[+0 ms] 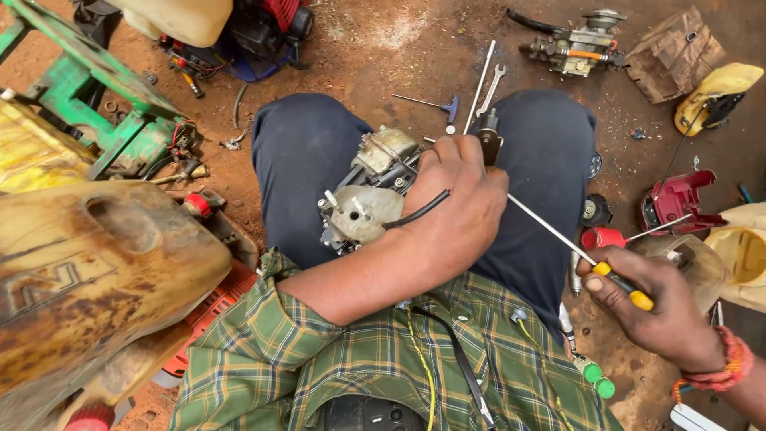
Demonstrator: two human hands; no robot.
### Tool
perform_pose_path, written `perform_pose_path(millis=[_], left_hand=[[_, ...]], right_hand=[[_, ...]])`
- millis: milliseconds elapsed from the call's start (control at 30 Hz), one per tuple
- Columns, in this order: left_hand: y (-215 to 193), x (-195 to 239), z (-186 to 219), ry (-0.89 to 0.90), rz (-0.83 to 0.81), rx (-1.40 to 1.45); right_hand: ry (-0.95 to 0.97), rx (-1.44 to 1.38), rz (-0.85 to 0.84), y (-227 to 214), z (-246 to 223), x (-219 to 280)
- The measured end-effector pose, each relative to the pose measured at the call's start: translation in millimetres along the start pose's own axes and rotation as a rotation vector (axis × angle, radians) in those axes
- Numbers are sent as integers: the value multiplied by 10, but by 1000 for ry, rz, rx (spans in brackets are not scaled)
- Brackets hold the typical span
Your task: The person sits on the ground with a small engine on their lap, removes the pull-starter cover, and unscrews fasteners from the engine housing using a screwdriver, handling bolts and engine parts while working on the assembly.
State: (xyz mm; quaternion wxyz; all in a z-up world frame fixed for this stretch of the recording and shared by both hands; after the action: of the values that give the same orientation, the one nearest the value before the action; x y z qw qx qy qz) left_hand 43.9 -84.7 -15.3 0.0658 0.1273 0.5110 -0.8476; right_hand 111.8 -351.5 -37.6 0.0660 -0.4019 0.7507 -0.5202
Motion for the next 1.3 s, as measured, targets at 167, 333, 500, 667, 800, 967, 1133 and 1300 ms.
perform_pose_path(millis=[167, 333, 500, 667, 800, 967, 1133, 1300], left_hand=[[85, -26, -10, -18, -121, -125], [196, -186, -86, -56, -217, -195], [229, -254, -136, -76, -314, -239], [316, -348, -139, -78, -354, -238], [326, -477, -201, -111, -303, -187], [129, -455, -317, -217, -252, 11], [-342, -213, -628, -423, -142, 535], [-528, 151, -528, -275, 36, 433]], right_hand=[[47, -266, -58, 277, 237, -19], [101, -358, -220, 344, 401, -213], [64, -434, -278, 287, 359, -395], [200, -675, -349, 554, 773, -313], [100, -617, -256, 291, 494, -538], [0, -255, -233, -137, 269, -692], [-40, 238, -85, -380, 139, -573], [-30, 192, -75, -279, 338, -420]])
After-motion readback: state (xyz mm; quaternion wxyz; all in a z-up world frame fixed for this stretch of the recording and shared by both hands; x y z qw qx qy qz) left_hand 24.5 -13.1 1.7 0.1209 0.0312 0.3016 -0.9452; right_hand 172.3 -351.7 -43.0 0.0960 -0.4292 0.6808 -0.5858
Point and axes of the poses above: each hand's wrist, its own x-axis away from the middle knuckle, its own y-axis out of the palm, z = x × y, the point moved 6 cm from there along -x, towards the middle knuckle, and after that the axes turned 9 degrees about x, right-handed, at the moved point
